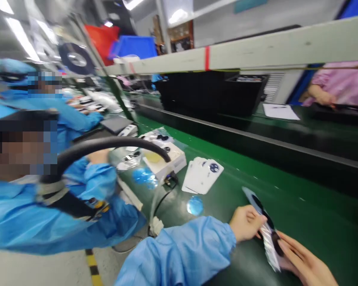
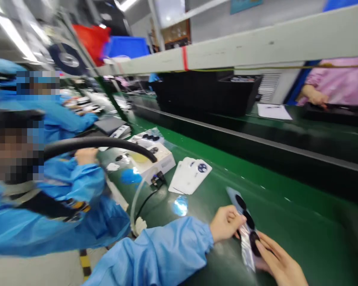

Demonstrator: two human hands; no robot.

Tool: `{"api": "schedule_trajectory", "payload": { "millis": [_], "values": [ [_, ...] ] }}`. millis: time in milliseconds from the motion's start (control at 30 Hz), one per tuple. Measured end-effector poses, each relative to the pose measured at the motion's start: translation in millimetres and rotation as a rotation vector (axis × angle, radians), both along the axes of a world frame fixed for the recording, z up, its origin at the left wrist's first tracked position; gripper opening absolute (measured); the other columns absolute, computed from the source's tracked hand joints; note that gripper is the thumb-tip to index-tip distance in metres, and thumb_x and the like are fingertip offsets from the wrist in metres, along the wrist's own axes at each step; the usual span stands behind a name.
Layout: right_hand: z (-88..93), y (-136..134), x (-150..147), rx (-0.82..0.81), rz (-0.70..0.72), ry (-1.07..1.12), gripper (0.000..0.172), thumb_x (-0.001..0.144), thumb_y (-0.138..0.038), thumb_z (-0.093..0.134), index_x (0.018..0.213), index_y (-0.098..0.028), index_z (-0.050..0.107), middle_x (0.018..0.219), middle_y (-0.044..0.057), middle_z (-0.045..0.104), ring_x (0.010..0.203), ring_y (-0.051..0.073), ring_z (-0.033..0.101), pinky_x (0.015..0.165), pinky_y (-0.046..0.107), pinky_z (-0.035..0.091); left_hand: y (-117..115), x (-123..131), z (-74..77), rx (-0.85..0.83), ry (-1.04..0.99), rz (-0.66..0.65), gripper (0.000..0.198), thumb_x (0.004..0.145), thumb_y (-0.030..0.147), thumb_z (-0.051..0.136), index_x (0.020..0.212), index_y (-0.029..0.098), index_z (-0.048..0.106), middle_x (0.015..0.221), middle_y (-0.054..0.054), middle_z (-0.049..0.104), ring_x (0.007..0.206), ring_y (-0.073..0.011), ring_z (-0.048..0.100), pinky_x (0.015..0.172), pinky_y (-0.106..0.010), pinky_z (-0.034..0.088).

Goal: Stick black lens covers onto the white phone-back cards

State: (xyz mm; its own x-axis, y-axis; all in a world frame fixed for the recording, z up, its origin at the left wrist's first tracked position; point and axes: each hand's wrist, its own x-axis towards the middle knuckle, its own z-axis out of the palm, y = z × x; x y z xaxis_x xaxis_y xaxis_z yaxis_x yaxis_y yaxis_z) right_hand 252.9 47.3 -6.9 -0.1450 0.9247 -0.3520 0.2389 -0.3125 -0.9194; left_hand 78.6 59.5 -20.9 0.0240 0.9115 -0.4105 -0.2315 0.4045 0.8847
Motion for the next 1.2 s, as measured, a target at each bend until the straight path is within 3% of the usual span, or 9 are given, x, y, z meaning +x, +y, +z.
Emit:
{"api": "schedule_trajectory", "payload": {
  "millis": [100, 267, 433, 567, 667, 800, 900, 1100, 1200],
  "values": [
    [18.9, -15.5, -8.3, -0.027, 0.011, 0.045, 0.055, 0.068, -0.057, 0.074, 0.111, -0.024, 0.069, 0.113, 0.013, 0.07, 0.112, 0.035, 0.062, 0.101, 0.048, 0.048, -11.7, -5.4, 1.4, 0.105, 0.029, -0.101, 0.017, 0.092, 0.027, 0.06, 0.099, 0.012, 0.061, 0.088, -0.002, 0.064, 0.069, -0.011, 0.062, 0.06, -0.026, 0.054],
    [47.0, -16.2, -7.3, 0.002, 0.001, 0.23, 0.055, 0.08, -0.056, 0.066, 0.12, -0.018, 0.065, 0.114, 0.012, 0.07, 0.108, 0.029, 0.065, 0.097, 0.043, 0.051, -17.6, -14.1, 8.5, 0.247, -0.031, -0.24, 0.018, 0.092, 0.027, 0.061, 0.101, 0.012, 0.061, 0.094, -0.004, 0.064, 0.079, -0.0142, 0.064, 0.066, -0.029, 0.056],
    [56.7, -21.8, -10.9, 0.092, 0.074, 0.29, 0.056, 0.081, -0.052, 0.068, 0.129, -0.023, 0.06, 0.121, 0.009, 0.068, 0.113, 0.025, 0.063, 0.104, 0.042, 0.046, -25.0, -13.3, 15.1, 0.279, -0.088, -0.173, 0.043, 0.087, 0.039, 0.064, 0.121, 0.02, 0.046, 0.096, -0.002, 0.063, 0.077, -0.013, 0.065, 0.064, -0.025, 0.056],
    [47.5, -24.8, -24.0, 0.142, 0.122, 0.253, 0.057, 0.082, -0.046, 0.068, 0.134, -0.024, 0.055, 0.133, 0.007, 0.06, 0.12, 0.024, 0.058, 0.106, 0.041, 0.044, -34.4, -9.1, 21.1, 0.304, -0.123, -0.099, 0.079, 0.081, 0.039, 0.071, 0.141, 0.028, 0.02, 0.119, -0.006, 0.057, 0.098, -0.0144, 0.064, 0.088, -0.029, 0.052],
    [41.0, -25.6, -36.4, 0.138, 0.162, 0.197, 0.059, 0.082, -0.044, 0.067, 0.136, -0.024, 0.053, 0.138, 0.009, 0.056, 0.11, 0.024, 0.063, 0.088, 0.038, 0.057, -38.3, -7.0, 24.3, 0.294, -0.17, -0.101, 0.079, 0.08, 0.043, 0.072, 0.14, 0.026, 0.023, 0.131, -0.012, 0.05, 0.114, -0.0195, 0.058, 0.101, -0.035, 0.046],
    [39.9, -21.2, -47.5, 0.143, 0.232, 0.15, 0.062, 0.081, -0.041, 0.068, 0.139, -0.024, 0.051, 0.146, 0.011, 0.047, 0.101, 0.023, 0.067, 0.078, 0.033, 0.061, -35.5, -6.4, 23.5, 0.281, -0.243, -0.077, 0.076, 0.08, 0.052, 0.069, 0.138, 0.026, 0.026, 0.139, -0.014, 0.043, 0.113, -0.0222, 0.058, 0.101, -0.042, 0.046],
    [30.3, -14.6, -42.4, 0.161, 0.253, 0.112, 0.064, 0.079, -0.04, 0.072, 0.137, -0.024, 0.052, 0.141, 0.011, 0.053, 0.107, 0.025, 0.065, 0.081, 0.032, 0.061, -30.9, -6.7, 21.0, 0.308, -0.277, -0.072, 0.075, 0.078, 0.059, 0.068, 0.136, 0.025, 0.034, 0.136, -0.013, 0.044, 0.108, -0.0209, 0.06, 0.099, -0.042, 0.047],
    [-17.6, 7.0, -5.7, 0.15, 0.179, 0.128, 0.071, 0.066, -0.038, 0.082, 0.132, -0.031, 0.057, 0.129, 0.005, 0.064, 0.11, 0.028, 0.065, 0.085, 0.028, 0.059, -17.4, -3.7, 17.0, 0.352, -0.318, -0.12, 0.076, 0.068, 0.062, 0.075, 0.128, 0.02, 0.051, 0.108, -0.008, 0.059, 0.087, -0.0167, 0.062, 0.086, -0.039, 0.051],
    [-8.7, 11.5, -1.6, 0.087, 0.116, 0.052, 0.071, 0.065, -0.046, 0.081, 0.13, -0.029, 0.058, 0.125, 0.005, 0.066, 0.112, 0.027, 0.064, 0.085, 0.024, 0.058, -10.9, -3.1, 20.0, 0.309, -0.37, -0.083, 0.064, 0.067, 0.052, 0.078, 0.118, 0.019, 0.059, 0.103, -0.007, 0.063, 0.095, -0.0215, 0.063, 0.09, -0.042, 0.049]
  ]
}}
